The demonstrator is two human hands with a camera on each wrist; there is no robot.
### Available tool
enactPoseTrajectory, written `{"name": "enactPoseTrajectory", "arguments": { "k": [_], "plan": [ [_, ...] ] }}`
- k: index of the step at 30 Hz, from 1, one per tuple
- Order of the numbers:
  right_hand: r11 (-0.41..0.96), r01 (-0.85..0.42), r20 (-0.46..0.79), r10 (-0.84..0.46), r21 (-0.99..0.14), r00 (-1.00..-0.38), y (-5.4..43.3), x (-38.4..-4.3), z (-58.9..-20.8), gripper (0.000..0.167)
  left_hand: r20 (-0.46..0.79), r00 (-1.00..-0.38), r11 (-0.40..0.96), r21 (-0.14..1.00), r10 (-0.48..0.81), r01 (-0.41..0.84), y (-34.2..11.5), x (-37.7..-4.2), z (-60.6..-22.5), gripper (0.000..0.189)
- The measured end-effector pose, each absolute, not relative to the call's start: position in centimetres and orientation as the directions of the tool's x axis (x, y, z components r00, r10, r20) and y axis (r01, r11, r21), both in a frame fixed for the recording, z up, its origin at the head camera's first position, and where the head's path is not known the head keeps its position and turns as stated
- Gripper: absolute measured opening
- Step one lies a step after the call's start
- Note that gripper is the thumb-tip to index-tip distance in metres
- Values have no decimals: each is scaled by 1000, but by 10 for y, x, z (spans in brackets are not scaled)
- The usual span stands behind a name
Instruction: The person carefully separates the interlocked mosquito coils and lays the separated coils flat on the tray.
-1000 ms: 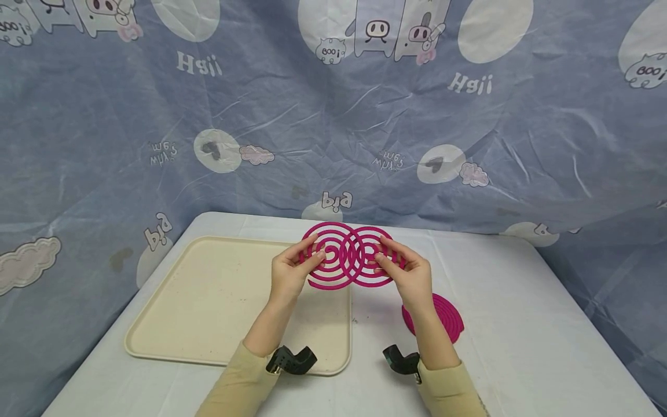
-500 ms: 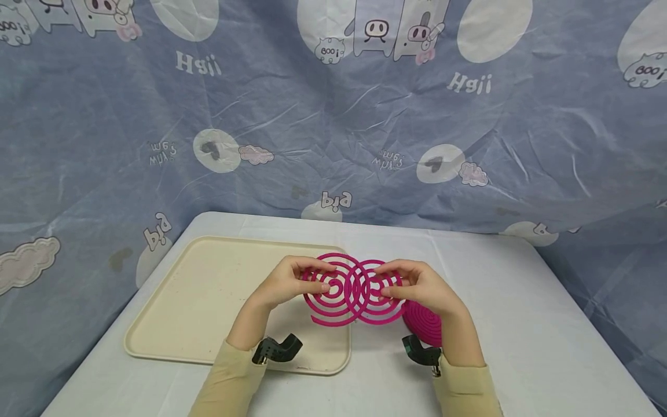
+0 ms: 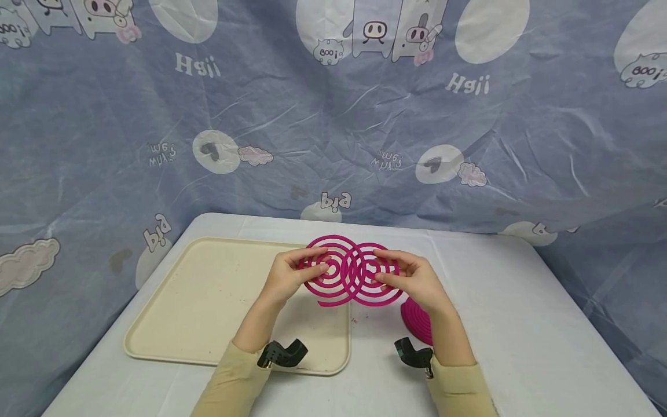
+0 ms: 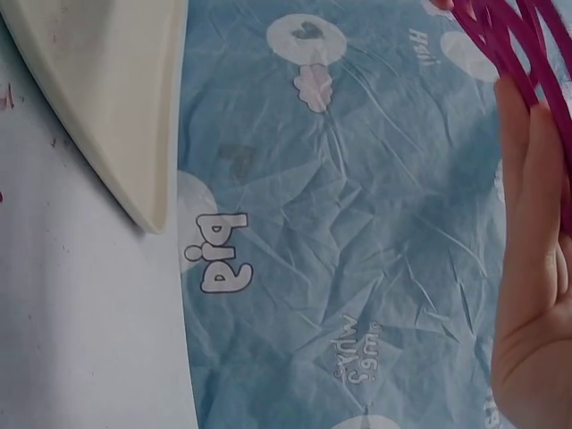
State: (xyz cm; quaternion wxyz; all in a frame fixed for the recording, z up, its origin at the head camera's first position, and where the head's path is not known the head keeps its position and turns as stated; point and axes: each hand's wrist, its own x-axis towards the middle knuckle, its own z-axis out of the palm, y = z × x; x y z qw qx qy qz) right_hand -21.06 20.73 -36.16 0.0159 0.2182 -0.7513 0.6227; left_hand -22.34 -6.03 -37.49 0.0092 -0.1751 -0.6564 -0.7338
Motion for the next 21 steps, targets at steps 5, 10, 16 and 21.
{"name": "enactPoseTrajectory", "arguments": {
  "k": [5, 10, 16, 21],
  "plan": [
    [7, -374, 367, -188, -927, -911, 196, -211, -364, 45, 332, -942, -233, 921, 48, 312, -49, -223, -377, 34],
    [-61, -403, 406, -78, -913, -910, 183, -211, -366, 46, 387, -919, -315, 865, -77, 391, -34, -222, -382, 34],
    [-72, -413, 417, -62, -908, -907, 181, -209, -364, 47, 400, -911, -330, 850, -102, 411, -27, -219, -383, 33],
    [-23, -377, 373, -216, -926, -902, 192, -210, -362, 50, 407, -911, -282, 883, 67, 374, -38, -221, -381, 36]
  ]
}}
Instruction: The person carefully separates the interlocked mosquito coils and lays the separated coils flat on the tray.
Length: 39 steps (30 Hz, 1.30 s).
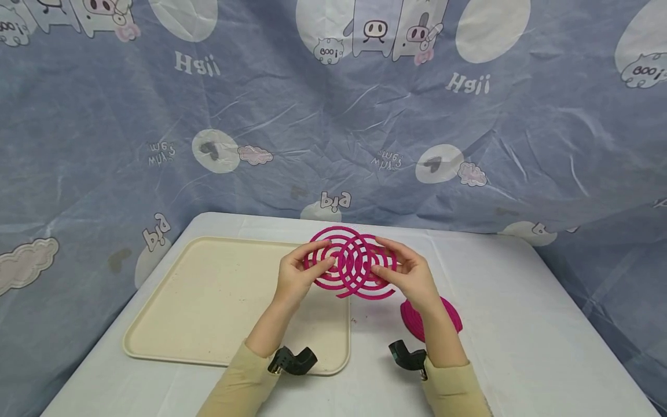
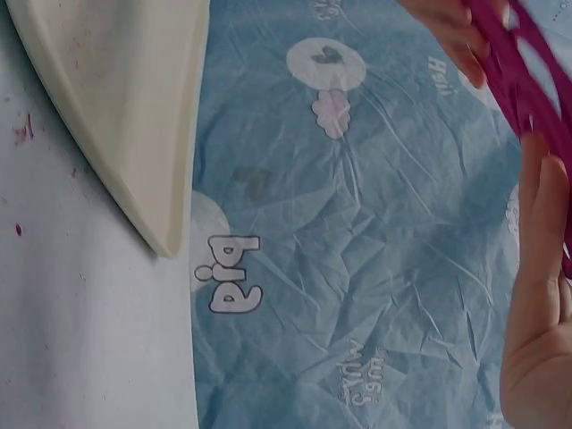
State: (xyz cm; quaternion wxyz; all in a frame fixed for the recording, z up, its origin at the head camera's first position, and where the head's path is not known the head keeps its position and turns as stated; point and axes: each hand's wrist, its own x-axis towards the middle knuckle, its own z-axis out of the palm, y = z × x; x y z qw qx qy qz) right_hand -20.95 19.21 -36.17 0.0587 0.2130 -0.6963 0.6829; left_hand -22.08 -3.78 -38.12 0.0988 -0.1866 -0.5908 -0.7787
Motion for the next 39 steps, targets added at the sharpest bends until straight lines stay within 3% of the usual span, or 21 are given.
{"name": "enactPoseTrajectory", "arguments": {
  "k": [4, 8, 13, 17, 23, 30, 39],
  "plan": [
    [66, -348, 298, -384, -935, -874, 202, -209, -360, 45, 377, -878, -180, 924, 294, 336, -51, -222, -378, 35],
    [140, -357, 256, -468, -924, -846, 210, -207, -358, 40, 322, -830, -72, 943, 455, 326, -63, -222, -375, 35],
    [159, -367, 246, -500, -917, -831, 213, -205, -356, 40, 310, -794, -52, 941, 523, 334, -70, -222, -371, 39],
    [155, -372, 251, -503, -915, -827, 212, -206, -356, 40, 308, -798, -48, 942, 517, 333, -69, -222, -370, 38],
    [164, -391, 301, -403, -905, -864, 208, -207, -358, 43, 344, -854, -40, 933, 389, 358, -66, -223, -372, 38],
    [-1, -401, 389, -246, -916, -888, 196, -209, -363, 45, 351, -922, -125, 934, 164, 334, -57, -221, -374, 38],
    [-53, -423, 422, 17, -905, -906, 175, -209, -364, 47, 352, -932, -317, 877, -89, 362, -38, -220, -378, 41]
  ]
}}
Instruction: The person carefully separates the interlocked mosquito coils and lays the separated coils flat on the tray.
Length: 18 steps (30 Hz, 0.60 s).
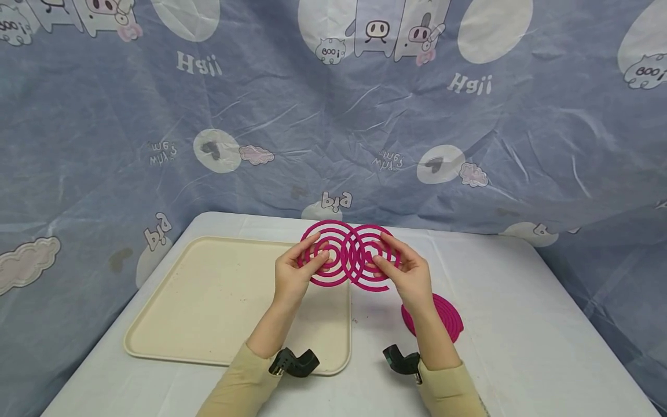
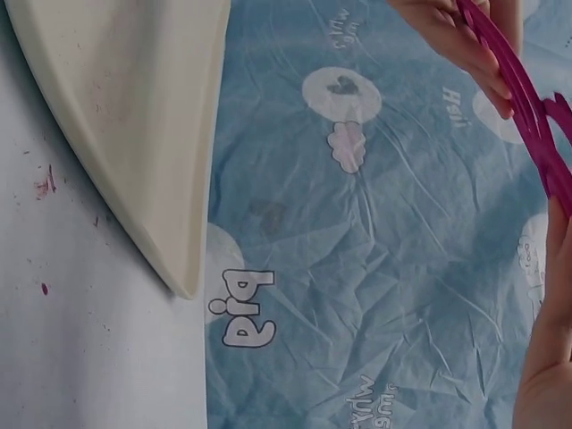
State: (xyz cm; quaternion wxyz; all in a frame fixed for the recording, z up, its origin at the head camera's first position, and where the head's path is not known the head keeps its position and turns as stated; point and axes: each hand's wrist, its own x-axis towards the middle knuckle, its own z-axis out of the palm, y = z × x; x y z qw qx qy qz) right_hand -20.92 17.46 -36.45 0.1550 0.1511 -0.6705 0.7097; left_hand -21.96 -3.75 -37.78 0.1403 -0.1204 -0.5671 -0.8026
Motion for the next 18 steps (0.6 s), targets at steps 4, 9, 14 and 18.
{"name": "enactPoseTrajectory", "arguments": {
  "k": [4, 9, 14, 18],
  "plan": [
    [-26, -419, 420, -65, -908, -905, 183, -208, -362, 49, 389, -921, -307, 873, -31, 379, -39, -220, -378, 42],
    [84, -427, 381, -326, -900, -866, 204, -206, -357, 43, 434, -872, -197, 897, 225, 396, -58, -223, -375, 35],
    [118, -445, 341, -482, -888, -807, 214, -203, -354, 36, 398, -796, -99, 911, 455, 399, -70, -224, -374, 34],
    [137, -430, 333, -445, -892, -831, 212, -204, -355, 38, 381, -805, -71, 916, 454, 394, -68, -224, -376, 35]
  ]
}}
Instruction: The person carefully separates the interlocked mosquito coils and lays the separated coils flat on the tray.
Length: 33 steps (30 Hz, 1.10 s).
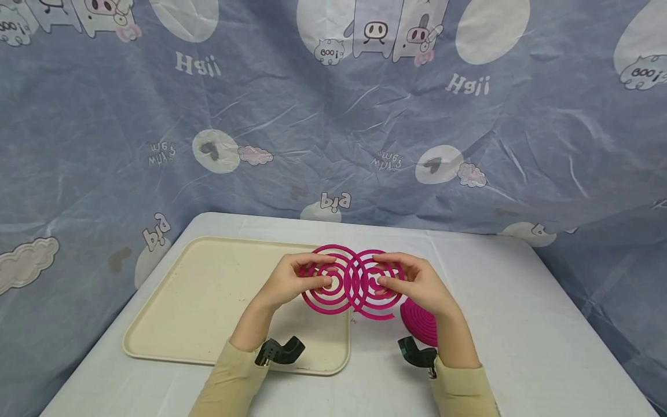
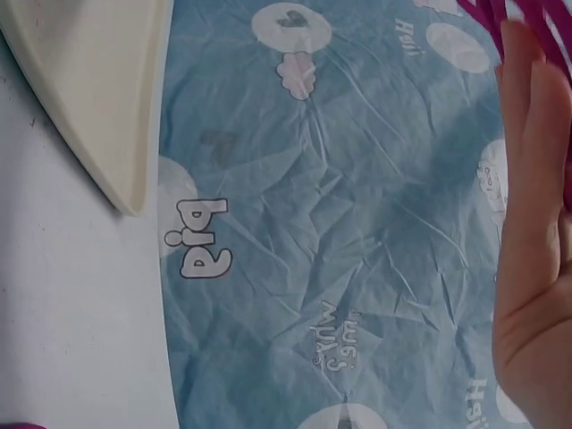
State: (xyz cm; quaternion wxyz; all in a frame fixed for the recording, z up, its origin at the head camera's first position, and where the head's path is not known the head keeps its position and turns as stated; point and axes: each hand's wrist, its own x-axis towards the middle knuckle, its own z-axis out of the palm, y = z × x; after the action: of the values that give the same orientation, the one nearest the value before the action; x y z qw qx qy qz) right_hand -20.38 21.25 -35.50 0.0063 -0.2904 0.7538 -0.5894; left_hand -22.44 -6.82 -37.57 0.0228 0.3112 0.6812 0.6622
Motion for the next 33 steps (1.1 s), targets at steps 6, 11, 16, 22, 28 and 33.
{"name": "enactPoseTrajectory", "arguments": {
  "k": [6, 11, 16, 22, 28, 33],
  "plan": [
    [60, -437, 398, -316, -897, -861, 203, -205, -358, 42, 390, -876, -117, 921, 283, 372, -61, -223, -375, 38],
    [-23, -440, 436, -179, -898, -882, 192, -206, -361, 44, 388, -914, -189, 913, 122, 362, -53, -220, -375, 38],
    [-63, -462, 463, 6, -885, -886, 179, -206, -362, 44, 380, -923, -271, 884, -60, 382, -40, -217, -375, 37],
    [-93, -499, 486, 132, -861, -864, 168, -206, -364, 43, 365, -911, -340, 846, -190, 410, -27, -215, -379, 37],
    [-1, -437, 434, -123, -899, -892, 188, -204, -358, 42, 413, -911, -260, 878, -13, 402, -41, -219, -376, 49],
    [103, -419, 351, -388, -902, -852, 205, -204, -356, 36, 433, -863, -218, 897, 262, 384, -59, -222, -373, 52]
  ]
}}
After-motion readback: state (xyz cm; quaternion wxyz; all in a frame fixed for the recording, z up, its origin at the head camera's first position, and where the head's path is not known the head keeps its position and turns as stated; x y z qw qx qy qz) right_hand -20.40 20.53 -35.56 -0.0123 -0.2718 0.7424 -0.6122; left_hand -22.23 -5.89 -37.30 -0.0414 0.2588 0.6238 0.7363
